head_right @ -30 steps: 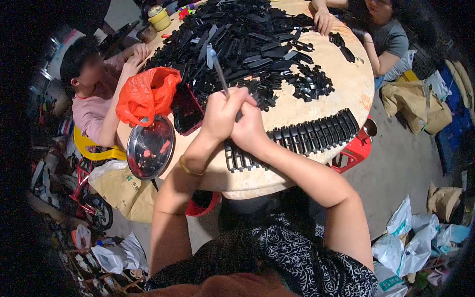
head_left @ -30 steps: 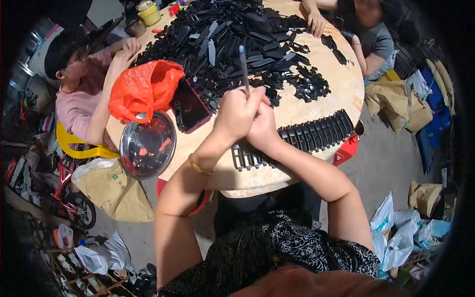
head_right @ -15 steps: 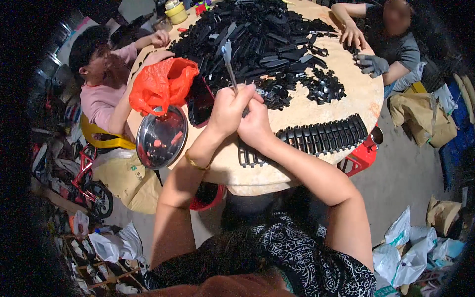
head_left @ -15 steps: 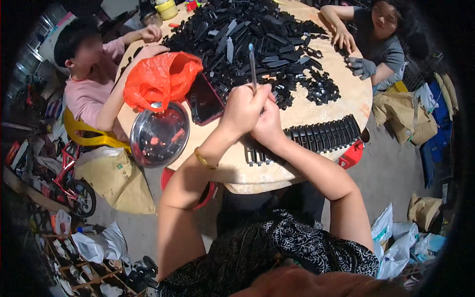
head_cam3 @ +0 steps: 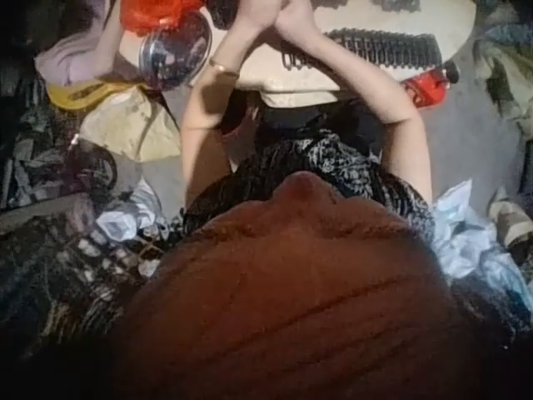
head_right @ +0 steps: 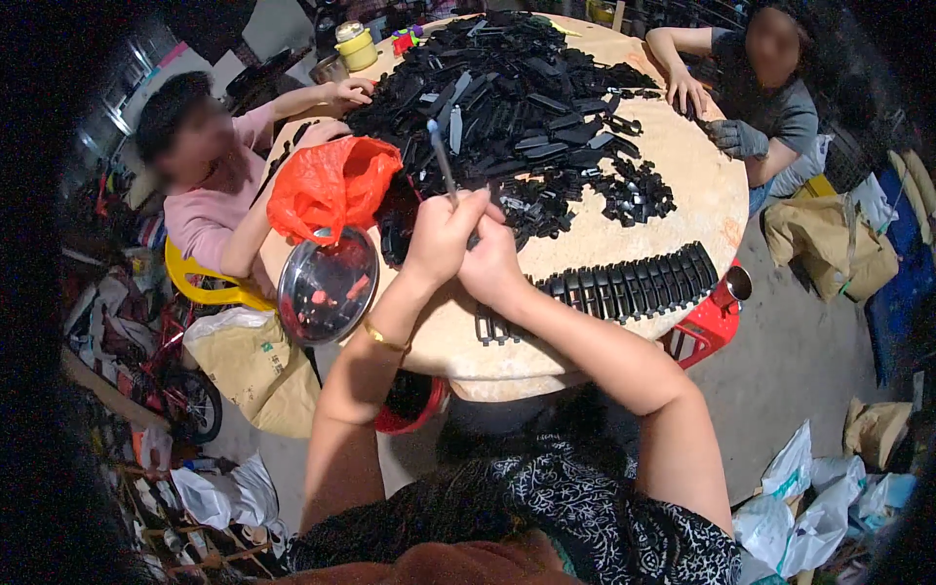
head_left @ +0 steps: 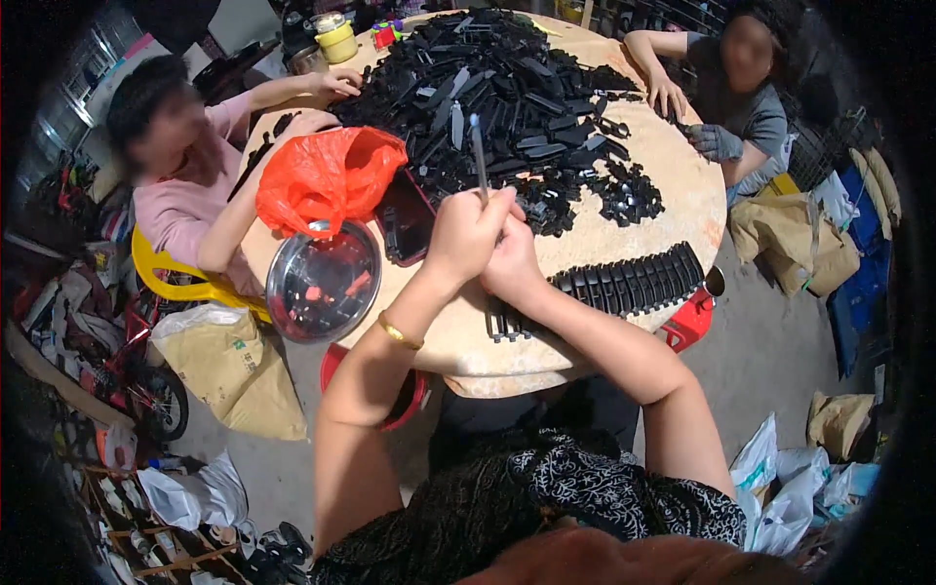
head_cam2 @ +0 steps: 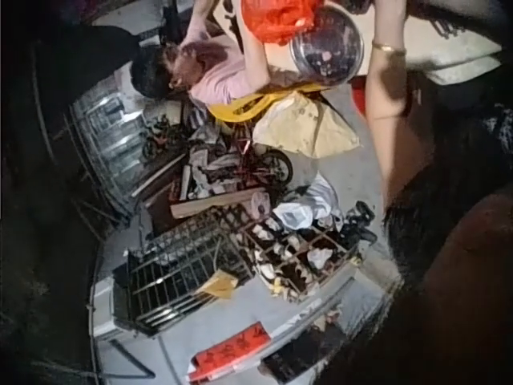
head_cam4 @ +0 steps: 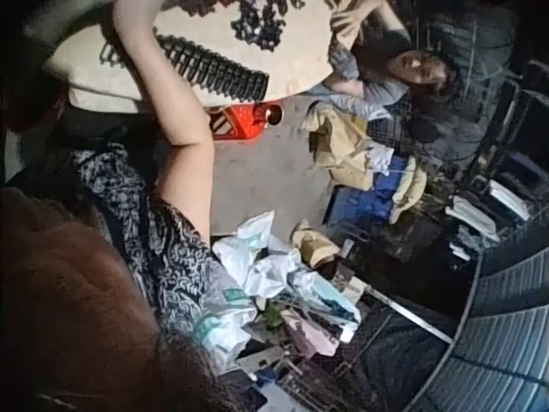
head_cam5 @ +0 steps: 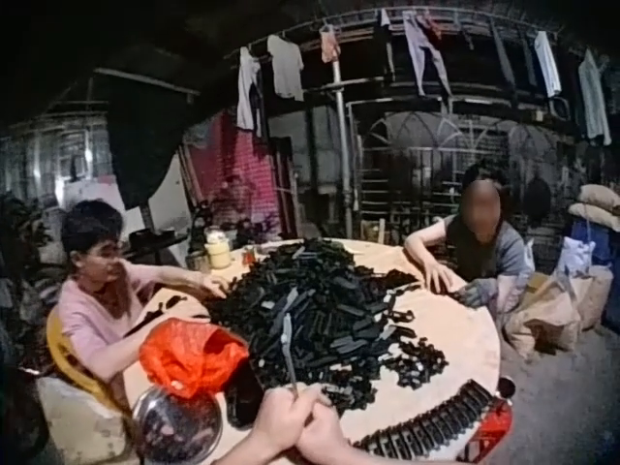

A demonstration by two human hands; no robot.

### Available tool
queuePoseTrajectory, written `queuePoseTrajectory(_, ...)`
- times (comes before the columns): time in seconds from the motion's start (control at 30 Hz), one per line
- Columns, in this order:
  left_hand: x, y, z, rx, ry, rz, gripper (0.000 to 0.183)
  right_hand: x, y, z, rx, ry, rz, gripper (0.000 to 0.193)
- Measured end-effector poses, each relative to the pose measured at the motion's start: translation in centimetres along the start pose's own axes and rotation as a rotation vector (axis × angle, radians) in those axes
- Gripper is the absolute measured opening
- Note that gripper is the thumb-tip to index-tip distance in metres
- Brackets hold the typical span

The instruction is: The person assembles plastic links into a track by snapping them together by hand, pressing parts into place using a metal rod, and connecting additional links onto the track.

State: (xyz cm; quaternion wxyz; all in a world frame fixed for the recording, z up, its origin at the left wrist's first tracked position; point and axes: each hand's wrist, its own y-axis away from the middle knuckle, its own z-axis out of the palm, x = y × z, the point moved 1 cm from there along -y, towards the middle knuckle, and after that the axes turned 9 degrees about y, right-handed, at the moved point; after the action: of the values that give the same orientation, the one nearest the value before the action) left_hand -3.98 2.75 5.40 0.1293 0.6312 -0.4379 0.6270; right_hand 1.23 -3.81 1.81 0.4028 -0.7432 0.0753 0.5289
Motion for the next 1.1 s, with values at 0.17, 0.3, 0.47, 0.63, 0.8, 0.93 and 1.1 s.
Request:
queuePoseTrajectory(0.17, -0.1, 0.5, -0.6, 0.004, 0.017, 0.070, 0.039, -0.5, 0.0, 0.2, -0.045, 0.051, -0.083, 0.025)
queuePoseTrajectory(0.3, -1.0, -0.2, -1.8, -0.074, -0.046, -0.154, 0.039, 0.9, -0.6, 1.0, -0.072, 0.052, 0.020, 0.029)
queuePoseTrajectory(0.47, -2.1, 1.4, -2.7, 0.194, 0.005, 0.096, 0.043, -0.8, -3.9, -1.3, -0.236, 0.375, 0.218, 0.046)
queuePoseTrajectory(0.63, -1.4, 3.6, -1.0, 0.042, -0.389, 0.114, 0.048, 2.5, -6.2, -0.5, -0.114, 0.586, 0.149, 0.061)
queuePoseTrajectory(0.8, -3.8, 2.7, 0.5, -0.085, -0.347, -0.012, 0.053, 4.4, -5.6, -1.4, -0.086, 0.544, 0.203, 0.058)
queuePoseTrajectory(0.93, -4.5, 2.3, 0.6, -0.161, -0.308, -0.100, 0.053, 3.1, -3.4, -5.3, -0.057, 0.429, -0.071, 0.043)
queuePoseTrajectory(1.1, -2.3, 2.9, 2.8, -0.180, -0.685, 0.020, 0.059, -0.6, 2.6, -19.6, 0.012, 0.872, -0.356, 0.041)
